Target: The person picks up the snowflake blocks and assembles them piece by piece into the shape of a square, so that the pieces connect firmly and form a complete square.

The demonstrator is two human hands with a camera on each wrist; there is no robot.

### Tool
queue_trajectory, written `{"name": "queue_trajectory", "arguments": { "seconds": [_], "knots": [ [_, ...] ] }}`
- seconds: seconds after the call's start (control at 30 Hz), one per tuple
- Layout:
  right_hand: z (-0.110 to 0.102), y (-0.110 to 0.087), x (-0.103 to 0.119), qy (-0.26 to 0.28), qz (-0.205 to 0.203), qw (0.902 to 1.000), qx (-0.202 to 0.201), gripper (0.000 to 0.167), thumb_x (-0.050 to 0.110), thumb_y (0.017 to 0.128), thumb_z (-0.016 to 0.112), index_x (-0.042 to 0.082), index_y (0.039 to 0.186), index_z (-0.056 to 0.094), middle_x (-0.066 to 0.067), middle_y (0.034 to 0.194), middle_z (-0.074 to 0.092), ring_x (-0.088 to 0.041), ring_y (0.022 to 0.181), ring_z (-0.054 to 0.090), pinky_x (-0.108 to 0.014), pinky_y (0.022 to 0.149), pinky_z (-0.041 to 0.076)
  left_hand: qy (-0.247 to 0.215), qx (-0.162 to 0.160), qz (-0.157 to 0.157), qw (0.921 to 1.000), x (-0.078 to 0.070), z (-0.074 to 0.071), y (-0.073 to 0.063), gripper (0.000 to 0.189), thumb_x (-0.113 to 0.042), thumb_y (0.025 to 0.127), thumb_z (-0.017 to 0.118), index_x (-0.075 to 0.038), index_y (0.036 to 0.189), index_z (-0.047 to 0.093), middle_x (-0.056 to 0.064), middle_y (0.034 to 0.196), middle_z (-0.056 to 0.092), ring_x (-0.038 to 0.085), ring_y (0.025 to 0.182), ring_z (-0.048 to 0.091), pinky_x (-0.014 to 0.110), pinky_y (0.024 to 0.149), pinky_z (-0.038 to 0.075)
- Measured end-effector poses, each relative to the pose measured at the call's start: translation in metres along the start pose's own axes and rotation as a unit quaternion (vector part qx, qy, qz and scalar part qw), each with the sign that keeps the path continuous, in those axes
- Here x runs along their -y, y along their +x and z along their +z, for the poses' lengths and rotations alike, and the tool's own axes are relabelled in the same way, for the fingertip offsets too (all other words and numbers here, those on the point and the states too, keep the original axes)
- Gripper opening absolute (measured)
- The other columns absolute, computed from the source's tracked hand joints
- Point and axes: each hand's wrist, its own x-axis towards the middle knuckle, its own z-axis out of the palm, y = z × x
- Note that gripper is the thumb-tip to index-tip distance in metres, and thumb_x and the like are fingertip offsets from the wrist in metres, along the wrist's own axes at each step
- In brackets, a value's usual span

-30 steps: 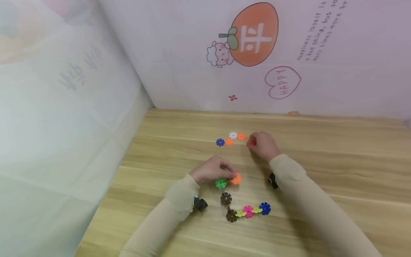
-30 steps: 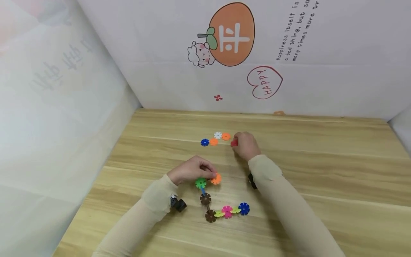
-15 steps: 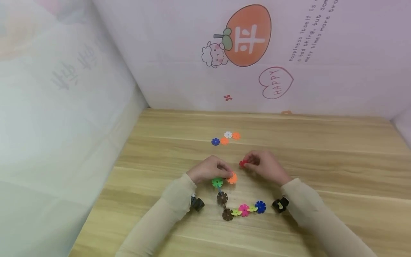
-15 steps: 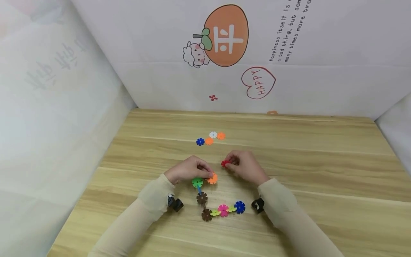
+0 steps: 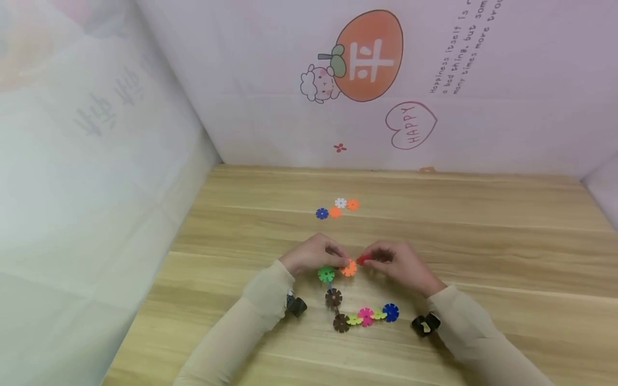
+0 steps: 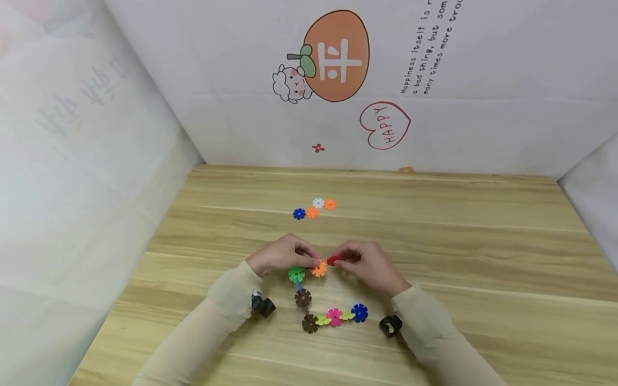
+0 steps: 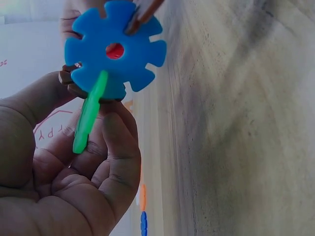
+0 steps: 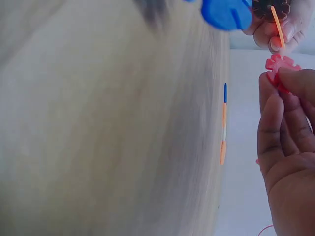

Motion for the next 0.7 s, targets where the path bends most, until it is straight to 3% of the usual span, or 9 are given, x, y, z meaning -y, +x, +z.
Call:
{"name": "queue_trajectory", "arguments": {
  "seconds": [0.7],
  "knots": [
    [0.0033, -0.0054, 0.0039, -0.013, -0.027, 0.9995, -0.012, 0.019, 0.008, 0.085, 0.075, 0.025, 0.094, 0.075, 0.011, 0.092, 0.074, -0.008, 0.085, 0.068, -0.026, 0.082, 0.057, 0.017, 0.004, 0.009, 0.9998, 0.0016, -0.0002, -0.0004, 0.01, -0.022, 0.092, 0.071, -0.017, 0.098, 0.077, -0.004, 0.101, 0.074, 0.012, 0.097, 0.065, 0.039, 0.097, 0.051]
  ]
}}
